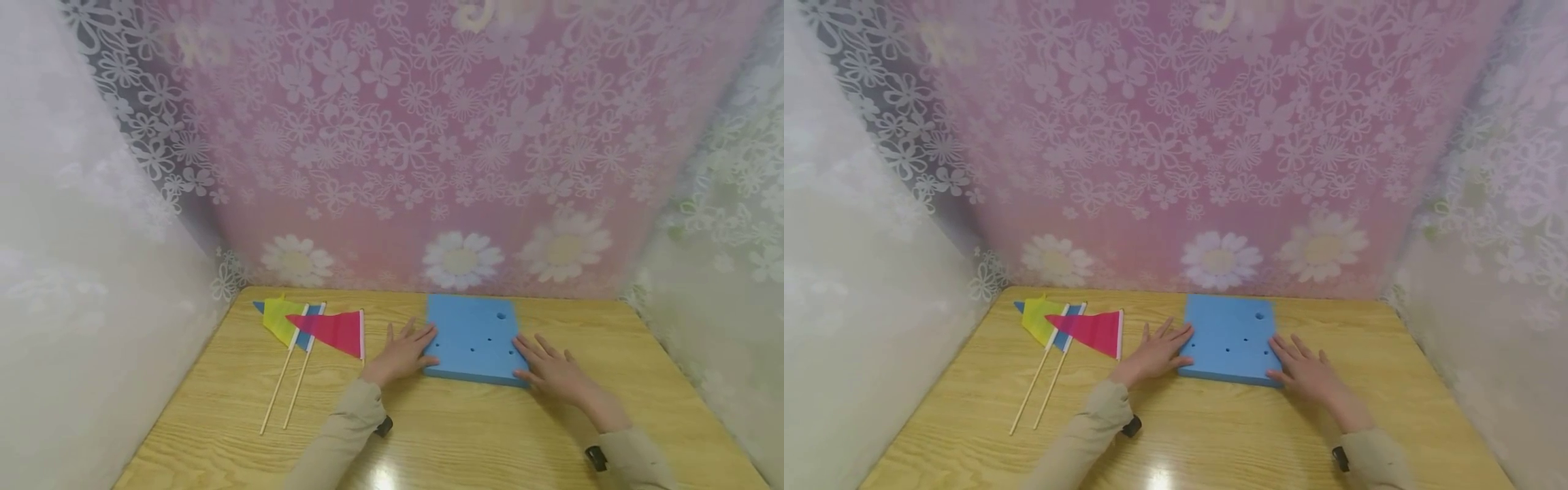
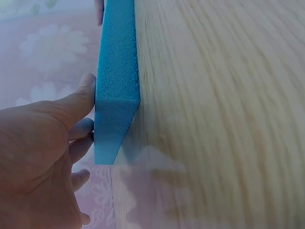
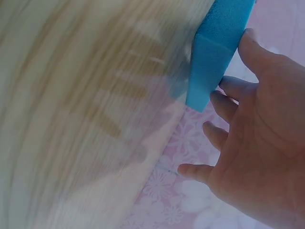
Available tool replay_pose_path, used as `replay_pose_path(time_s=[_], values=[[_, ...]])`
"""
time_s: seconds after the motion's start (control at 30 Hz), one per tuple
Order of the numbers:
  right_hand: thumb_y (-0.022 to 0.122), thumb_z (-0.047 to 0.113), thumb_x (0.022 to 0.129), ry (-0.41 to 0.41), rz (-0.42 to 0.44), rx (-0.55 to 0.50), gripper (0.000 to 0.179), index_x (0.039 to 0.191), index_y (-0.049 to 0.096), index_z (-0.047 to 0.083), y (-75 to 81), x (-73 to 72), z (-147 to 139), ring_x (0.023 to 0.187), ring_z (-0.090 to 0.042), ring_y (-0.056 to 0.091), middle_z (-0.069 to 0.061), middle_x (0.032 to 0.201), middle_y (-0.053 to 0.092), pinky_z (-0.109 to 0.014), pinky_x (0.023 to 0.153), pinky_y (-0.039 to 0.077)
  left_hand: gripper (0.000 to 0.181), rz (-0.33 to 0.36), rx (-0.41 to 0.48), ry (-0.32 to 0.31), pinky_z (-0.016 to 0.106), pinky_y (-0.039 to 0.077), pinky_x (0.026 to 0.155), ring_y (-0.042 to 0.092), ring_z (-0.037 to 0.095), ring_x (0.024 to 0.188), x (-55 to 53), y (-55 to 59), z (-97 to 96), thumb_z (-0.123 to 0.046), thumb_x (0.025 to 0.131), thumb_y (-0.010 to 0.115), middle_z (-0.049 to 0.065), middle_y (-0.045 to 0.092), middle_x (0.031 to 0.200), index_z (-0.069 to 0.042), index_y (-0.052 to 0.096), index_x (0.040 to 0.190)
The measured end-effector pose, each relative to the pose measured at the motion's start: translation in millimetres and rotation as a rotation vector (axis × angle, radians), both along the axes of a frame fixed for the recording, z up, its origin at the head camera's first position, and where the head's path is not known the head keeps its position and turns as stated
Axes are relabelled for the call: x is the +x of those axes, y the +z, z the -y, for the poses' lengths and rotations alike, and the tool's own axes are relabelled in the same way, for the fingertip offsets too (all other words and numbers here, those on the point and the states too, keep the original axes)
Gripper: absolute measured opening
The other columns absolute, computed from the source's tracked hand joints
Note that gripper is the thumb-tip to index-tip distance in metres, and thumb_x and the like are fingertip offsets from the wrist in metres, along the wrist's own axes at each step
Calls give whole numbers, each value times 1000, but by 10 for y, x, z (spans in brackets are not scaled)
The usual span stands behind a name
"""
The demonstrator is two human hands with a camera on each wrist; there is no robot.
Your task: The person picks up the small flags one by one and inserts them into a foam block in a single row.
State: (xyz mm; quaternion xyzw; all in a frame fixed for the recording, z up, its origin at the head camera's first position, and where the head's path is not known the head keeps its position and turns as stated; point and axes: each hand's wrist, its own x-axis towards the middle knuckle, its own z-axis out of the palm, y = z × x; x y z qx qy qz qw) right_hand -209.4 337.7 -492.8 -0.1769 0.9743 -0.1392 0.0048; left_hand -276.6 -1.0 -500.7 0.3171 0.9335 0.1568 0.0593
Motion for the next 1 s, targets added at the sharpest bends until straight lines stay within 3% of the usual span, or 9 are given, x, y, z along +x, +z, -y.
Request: replay_pose_path(time_s=[0.57,1.0], values=[[59,46,101,59,6,-40,73,155,39,3,15,-34,359,146,-52,25,-19,161,34,-83,106,20,70,24,61,9,75,4,117,8,38,155,121,20,462,-48,103,52,0,26,167,-15,29,161],[60,45,101,82,11,-38,71,155,39,4,40,-9,543,146,-52,25,-19,160,35,-83,106,20,70,50,85,35,74,1,118,6,38,156,239,53,656,-44,103,56,2,26,167,-14,30,161]])
